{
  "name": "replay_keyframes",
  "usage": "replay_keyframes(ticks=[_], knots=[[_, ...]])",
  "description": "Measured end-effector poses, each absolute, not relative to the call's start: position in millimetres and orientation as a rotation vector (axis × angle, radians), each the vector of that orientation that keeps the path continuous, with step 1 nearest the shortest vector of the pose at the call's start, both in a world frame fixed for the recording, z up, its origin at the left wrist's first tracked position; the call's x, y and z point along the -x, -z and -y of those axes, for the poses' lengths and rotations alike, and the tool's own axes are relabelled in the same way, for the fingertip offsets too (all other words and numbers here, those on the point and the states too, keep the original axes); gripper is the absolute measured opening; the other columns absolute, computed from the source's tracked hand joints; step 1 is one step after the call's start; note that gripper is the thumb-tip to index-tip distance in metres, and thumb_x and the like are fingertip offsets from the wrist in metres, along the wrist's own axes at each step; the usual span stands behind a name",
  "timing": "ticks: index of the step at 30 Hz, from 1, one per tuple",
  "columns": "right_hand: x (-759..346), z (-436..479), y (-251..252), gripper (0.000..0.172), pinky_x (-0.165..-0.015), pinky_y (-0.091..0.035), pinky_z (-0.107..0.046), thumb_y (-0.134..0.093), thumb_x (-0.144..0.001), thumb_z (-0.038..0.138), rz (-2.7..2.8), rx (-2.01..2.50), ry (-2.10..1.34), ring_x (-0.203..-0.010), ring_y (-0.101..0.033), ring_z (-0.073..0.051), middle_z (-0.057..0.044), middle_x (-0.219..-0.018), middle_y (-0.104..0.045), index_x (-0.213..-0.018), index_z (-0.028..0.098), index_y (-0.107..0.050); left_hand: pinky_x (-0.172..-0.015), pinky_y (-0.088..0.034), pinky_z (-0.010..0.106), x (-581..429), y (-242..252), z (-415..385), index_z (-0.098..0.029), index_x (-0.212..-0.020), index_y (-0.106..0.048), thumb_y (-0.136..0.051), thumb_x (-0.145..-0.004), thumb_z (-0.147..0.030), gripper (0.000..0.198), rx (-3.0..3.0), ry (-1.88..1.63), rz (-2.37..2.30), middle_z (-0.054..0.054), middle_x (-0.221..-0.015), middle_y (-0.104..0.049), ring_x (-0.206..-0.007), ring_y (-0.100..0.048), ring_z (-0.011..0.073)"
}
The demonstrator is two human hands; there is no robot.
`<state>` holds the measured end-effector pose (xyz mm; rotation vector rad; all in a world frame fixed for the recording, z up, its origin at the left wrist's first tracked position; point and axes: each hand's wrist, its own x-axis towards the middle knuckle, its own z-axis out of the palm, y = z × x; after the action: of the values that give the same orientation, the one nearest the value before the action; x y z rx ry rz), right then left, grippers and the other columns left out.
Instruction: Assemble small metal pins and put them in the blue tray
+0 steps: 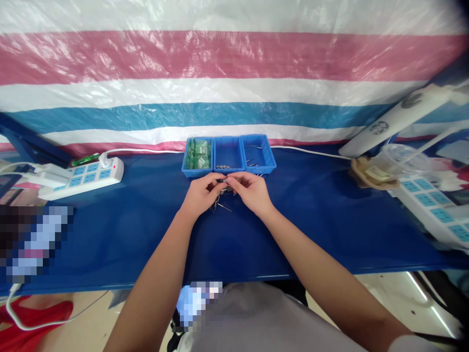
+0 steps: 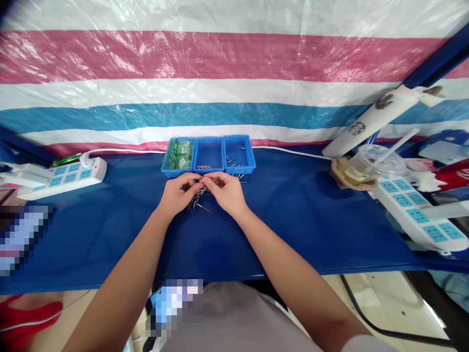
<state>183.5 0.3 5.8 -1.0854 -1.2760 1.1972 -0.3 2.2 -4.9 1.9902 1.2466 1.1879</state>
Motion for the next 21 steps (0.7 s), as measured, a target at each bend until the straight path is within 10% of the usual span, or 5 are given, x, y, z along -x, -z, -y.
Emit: replay_keyframes(ticks=[21], knots=[[-183.6,-2.1,-0.9,0.032,-0.072,-0.06,-0.034,-0.082,-0.077,0.048,1.294,1.052,-1.172,-0.073,-0.072,-0.018,-0.005,-0.085,-0.079,-0.092,0.02,-0.079,-0.061,-0.048,0.021,0.6,3.4,-2.1,-0.019,-0.104,-0.074,-0.065,-0.096,-0.04,0.025,-2.005,-1.168,-1.237,-0.002,-0.07,-0.066,-0.059,-0.057,0.0096]])
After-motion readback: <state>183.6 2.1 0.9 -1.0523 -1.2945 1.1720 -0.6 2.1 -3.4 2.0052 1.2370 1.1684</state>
